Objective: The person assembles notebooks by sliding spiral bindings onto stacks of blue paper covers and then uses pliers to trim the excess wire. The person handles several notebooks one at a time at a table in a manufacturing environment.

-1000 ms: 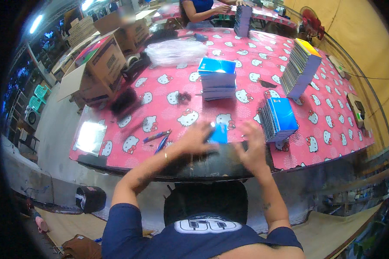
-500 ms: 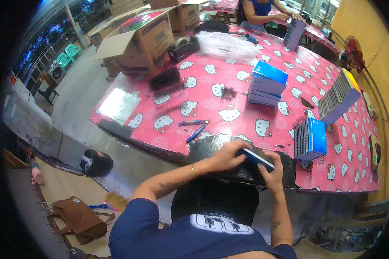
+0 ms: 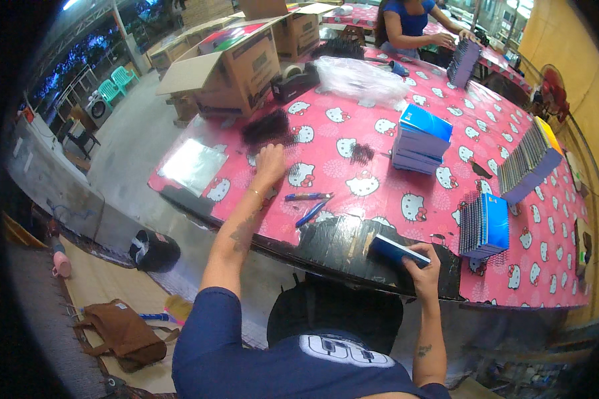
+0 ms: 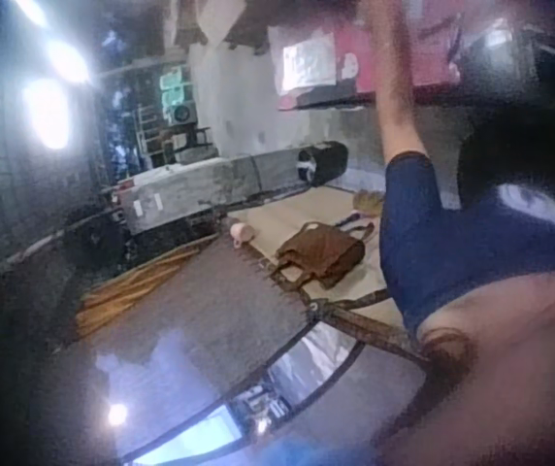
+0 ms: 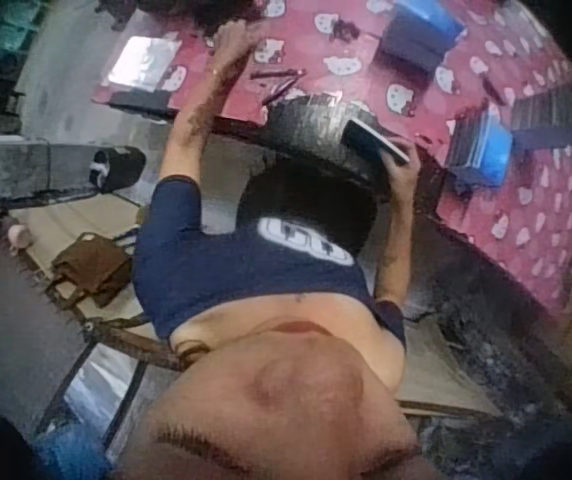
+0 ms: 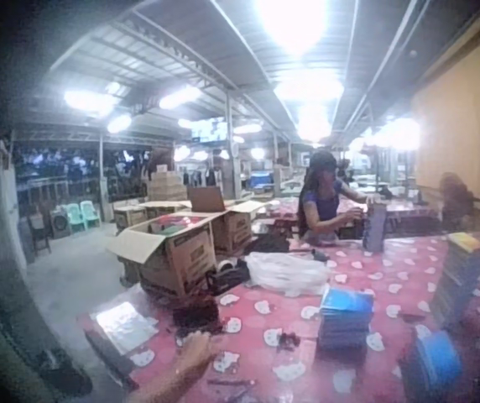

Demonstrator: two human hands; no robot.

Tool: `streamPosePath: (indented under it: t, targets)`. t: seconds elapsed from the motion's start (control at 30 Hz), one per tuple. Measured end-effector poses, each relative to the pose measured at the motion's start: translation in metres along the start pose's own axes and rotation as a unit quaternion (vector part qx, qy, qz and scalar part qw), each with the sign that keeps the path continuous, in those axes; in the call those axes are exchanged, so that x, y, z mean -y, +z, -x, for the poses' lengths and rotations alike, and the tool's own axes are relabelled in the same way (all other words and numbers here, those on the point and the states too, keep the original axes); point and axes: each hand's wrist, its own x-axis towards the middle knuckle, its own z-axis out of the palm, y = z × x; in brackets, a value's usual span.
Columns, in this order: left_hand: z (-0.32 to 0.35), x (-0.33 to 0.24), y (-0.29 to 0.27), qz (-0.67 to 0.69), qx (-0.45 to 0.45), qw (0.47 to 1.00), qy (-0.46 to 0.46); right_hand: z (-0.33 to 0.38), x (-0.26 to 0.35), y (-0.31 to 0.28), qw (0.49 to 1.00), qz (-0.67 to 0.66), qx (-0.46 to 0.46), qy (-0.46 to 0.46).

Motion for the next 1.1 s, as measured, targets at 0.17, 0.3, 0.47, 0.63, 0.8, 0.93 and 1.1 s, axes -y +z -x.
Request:
streamPosePath:
  t: [0.17, 0.3, 0.47, 0.63, 0.8, 0.93, 1.1]
  targets:
    - [-0.011, -0.036, -0.018, -0.017, -0.088, 0.981, 0.17, -0.001, -0.001, -0.011, 0.997, 0.045, 0.011, 0.056]
    - [0.011, -0.097, -0.052, 0.164, -0.04, 0.976, 0.138, -0.004, 0.001, -0.011, 0.998, 0.033, 0.011, 0.05]
    - [0.121, -0.198, -0.105, 0.48, 0.156, 0.851, 0.148, -0.003, -0.005, -0.012, 0.999, 0.038, 0.012, 0.022]
    - [0.138, -0.207, -0.094, 0.482, 0.128, 0.863, 0.076, -0.004, -0.008, -0.009, 0.999, 0.03, 0.015, 0.026]
    - [0.136, -0.211, -0.094, 0.516, 0.12, 0.845, 0.07, -0.005, -0.005, -0.008, 0.999, 0.027, 0.008, 0.024]
    - [0.135, -0.209, -0.086, 0.505, 0.124, 0.851, 0.076, -0.006, -0.007, -0.01, 0.999, 0.019, 0.016, 0.037]
    - [0.112, -0.199, -0.09, 0.441, 0.207, 0.858, 0.159, -0.004, -0.003, -0.013, 0.998, 0.036, 0.042, 0.033]
